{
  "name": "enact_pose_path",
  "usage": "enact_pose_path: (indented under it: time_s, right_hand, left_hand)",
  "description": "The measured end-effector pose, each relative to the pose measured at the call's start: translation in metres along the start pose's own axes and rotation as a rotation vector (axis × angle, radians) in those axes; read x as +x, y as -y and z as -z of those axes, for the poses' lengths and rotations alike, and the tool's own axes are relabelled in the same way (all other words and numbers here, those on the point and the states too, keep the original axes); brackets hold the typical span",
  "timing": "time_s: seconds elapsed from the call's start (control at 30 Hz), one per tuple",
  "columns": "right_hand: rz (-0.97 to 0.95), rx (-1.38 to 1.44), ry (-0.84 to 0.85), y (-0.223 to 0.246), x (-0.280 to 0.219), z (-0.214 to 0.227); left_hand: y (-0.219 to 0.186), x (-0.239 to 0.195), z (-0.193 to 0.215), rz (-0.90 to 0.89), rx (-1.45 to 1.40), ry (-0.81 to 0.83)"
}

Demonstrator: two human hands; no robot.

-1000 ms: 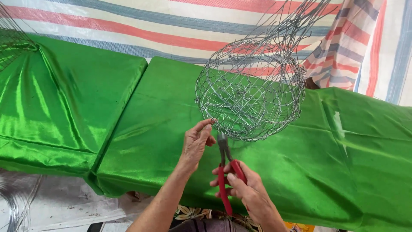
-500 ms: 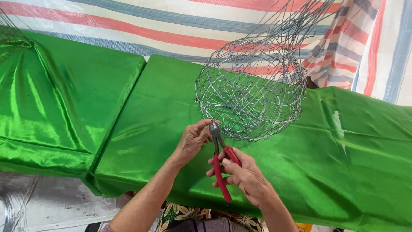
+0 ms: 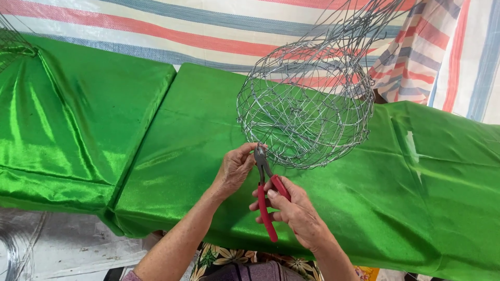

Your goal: Using wire cutters to snip individual wires of a wire mesh structure

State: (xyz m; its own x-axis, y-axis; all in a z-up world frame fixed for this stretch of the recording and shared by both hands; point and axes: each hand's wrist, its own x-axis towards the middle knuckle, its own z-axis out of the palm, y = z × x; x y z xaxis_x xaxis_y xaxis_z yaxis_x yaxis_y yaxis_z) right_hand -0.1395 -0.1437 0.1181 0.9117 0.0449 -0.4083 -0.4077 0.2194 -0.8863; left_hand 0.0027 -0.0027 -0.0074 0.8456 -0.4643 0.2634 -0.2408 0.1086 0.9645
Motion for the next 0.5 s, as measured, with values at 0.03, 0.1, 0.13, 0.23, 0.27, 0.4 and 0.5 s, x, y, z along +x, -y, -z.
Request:
enact_pose_path:
  time_s: [0.03,0.1,0.13,0.23,0.27,0.4,0.5]
  right_hand:
    - [-0.001,0.003,0.000,-0.002,0.001,-0.001]
    - [0.028,0.051,0.002,-0.006,0.004,-0.003]
    - [0.027,0.053,0.001,-0.009,0.005,-0.003]
    - [0.036,0.220,0.019,-0.016,0.007,-0.005]
    - [0.054,0.250,0.032,-0.018,0.008,-0.004]
    - [0.073,0.378,0.058,-0.026,0.011,-0.003]
    - [0.078,0.474,0.111,-0.030,0.012,-0.001]
  left_hand:
    - [0.000,0.001,0.000,0.002,0.001,0.002]
    - [0.001,0.002,0.000,0.028,0.038,-0.023]
    - [-0.001,0.002,-0.001,0.029,0.038,-0.022]
    - [-0.005,0.002,-0.002,-0.070,0.192,-0.039]
    - [-0.004,0.002,-0.003,-0.040,0.202,-0.043]
    - [-0.005,0.004,-0.003,0.011,0.181,-0.031]
    - [-0.004,0.004,-0.002,-0.017,0.260,-0.020]
